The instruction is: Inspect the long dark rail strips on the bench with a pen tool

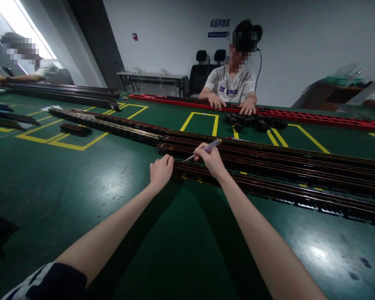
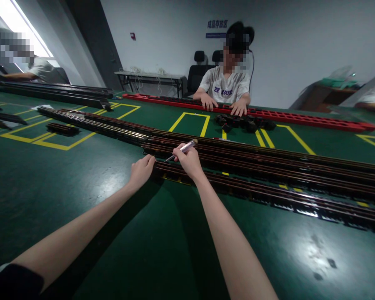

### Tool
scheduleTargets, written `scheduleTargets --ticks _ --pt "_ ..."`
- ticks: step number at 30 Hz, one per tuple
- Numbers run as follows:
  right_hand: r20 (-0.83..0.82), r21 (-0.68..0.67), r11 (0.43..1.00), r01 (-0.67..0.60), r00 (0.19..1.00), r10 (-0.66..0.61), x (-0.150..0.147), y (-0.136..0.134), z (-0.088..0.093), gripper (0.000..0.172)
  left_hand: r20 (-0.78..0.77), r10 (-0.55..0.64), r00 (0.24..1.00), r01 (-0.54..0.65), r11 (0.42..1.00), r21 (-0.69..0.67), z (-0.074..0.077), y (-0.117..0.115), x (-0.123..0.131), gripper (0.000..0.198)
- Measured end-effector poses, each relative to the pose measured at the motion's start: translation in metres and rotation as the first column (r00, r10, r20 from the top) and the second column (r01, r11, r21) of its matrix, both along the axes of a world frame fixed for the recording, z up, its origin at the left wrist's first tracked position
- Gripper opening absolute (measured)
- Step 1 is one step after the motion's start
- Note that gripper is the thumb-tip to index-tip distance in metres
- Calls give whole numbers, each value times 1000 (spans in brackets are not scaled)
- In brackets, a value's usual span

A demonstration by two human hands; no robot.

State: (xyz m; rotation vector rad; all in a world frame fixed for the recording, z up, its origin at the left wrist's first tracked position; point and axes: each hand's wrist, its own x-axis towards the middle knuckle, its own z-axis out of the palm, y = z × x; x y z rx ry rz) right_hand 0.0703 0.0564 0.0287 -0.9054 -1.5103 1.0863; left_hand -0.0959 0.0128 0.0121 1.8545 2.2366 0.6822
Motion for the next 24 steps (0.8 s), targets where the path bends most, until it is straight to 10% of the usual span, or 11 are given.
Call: scheduleTargets --ticks 24 --pt "40 -30 995 -94 995 96 34 -10 5 19 1 -5 1000 5 1000 13 -3 1 -2 31"
